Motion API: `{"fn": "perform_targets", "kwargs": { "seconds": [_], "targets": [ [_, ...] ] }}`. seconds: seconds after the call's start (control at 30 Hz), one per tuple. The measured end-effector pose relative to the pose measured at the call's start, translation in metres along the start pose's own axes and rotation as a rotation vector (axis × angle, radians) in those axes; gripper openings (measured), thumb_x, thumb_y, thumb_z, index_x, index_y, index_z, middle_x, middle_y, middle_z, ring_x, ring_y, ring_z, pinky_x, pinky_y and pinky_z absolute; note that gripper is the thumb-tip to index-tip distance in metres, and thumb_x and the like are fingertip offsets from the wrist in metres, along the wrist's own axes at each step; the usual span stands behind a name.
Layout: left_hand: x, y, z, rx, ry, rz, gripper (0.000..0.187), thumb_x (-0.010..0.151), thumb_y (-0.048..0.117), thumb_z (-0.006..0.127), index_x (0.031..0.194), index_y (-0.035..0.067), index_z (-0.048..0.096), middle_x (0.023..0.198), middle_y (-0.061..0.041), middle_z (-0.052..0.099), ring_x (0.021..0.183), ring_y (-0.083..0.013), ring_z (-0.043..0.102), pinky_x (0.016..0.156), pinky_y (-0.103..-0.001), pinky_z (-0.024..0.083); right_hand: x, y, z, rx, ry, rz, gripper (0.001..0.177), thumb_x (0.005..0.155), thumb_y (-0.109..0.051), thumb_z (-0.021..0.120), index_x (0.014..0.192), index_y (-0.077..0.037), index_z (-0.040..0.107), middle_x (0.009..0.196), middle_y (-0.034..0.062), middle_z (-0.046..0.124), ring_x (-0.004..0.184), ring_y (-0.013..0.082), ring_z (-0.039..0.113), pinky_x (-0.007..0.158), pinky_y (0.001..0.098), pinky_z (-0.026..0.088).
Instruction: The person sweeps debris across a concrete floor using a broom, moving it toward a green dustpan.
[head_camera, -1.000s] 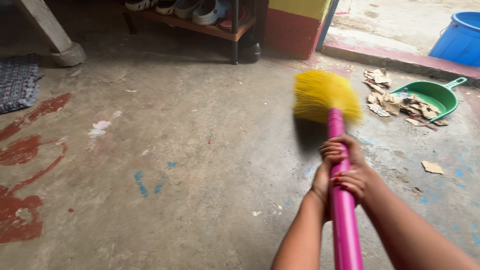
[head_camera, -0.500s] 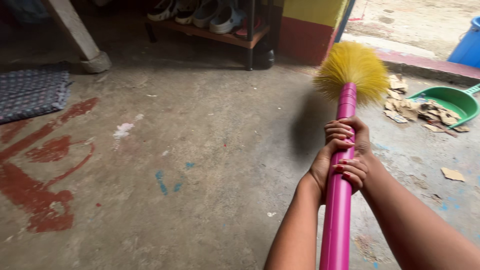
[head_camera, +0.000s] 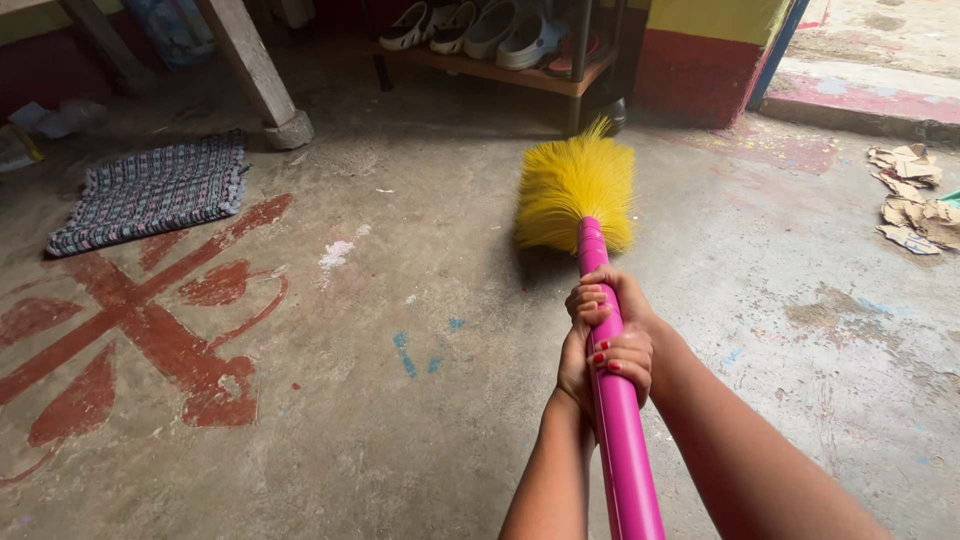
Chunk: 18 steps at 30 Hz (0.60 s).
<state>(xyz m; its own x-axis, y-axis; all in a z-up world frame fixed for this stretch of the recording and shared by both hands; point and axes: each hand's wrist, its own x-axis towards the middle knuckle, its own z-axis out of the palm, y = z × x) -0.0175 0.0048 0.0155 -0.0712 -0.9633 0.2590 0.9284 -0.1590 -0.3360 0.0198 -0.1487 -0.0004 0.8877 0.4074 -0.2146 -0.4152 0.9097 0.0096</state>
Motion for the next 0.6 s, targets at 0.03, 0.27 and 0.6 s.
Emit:
{"fn": "perform_targets", "kwargs": {
  "seconds": [0.03, 0.27, 0.6],
  "targets": [
    [-0.001, -0.001, -0.004, 0.003, -0.012, -0.018, 0.038, 0.093, 0.023, 0.074, 0.072, 0.015, 0.043, 0.058, 0.012, 0.036, 0.046, -0.0002, 0.037, 0.052, -0.016, 0.036, -0.003, 0.001, -0.009, -0.034, -0.011, -0.039, 0.03, 0.088, -0.011, 0.061, 0.065, -0.016, 0.043, 0.056, -0.0054, 0.045, 0.046, 0.0042, 0.042, 0.041, 0.0171, 0.04],
    [0.038, -0.038, -0.026, 0.022, 0.096, 0.04, 0.037, 0.09, 0.026, 0.076, 0.079, 0.014, 0.043, 0.06, 0.011, 0.036, 0.047, -0.0008, 0.037, 0.053, -0.017, 0.037, -0.061, -0.024, -0.038, -0.012, -0.089, -0.075, 0.029, 0.091, -0.011, 0.061, 0.068, -0.015, 0.044, 0.058, -0.0063, 0.044, 0.047, 0.0035, 0.041, 0.044, 0.0161, 0.041],
    [0.153, -0.057, -0.112, 0.048, 0.141, -0.052, 0.032, 0.092, 0.019, 0.075, 0.077, 0.017, 0.047, 0.059, 0.01, 0.04, 0.047, -0.0007, 0.04, 0.048, -0.017, 0.039, -0.195, -0.084, -0.071, -0.028, 0.076, -0.362, 0.023, 0.089, -0.01, 0.062, 0.072, -0.013, 0.046, 0.059, -0.0052, 0.046, 0.046, 0.0023, 0.042, 0.041, 0.0145, 0.041]
  ]
}}
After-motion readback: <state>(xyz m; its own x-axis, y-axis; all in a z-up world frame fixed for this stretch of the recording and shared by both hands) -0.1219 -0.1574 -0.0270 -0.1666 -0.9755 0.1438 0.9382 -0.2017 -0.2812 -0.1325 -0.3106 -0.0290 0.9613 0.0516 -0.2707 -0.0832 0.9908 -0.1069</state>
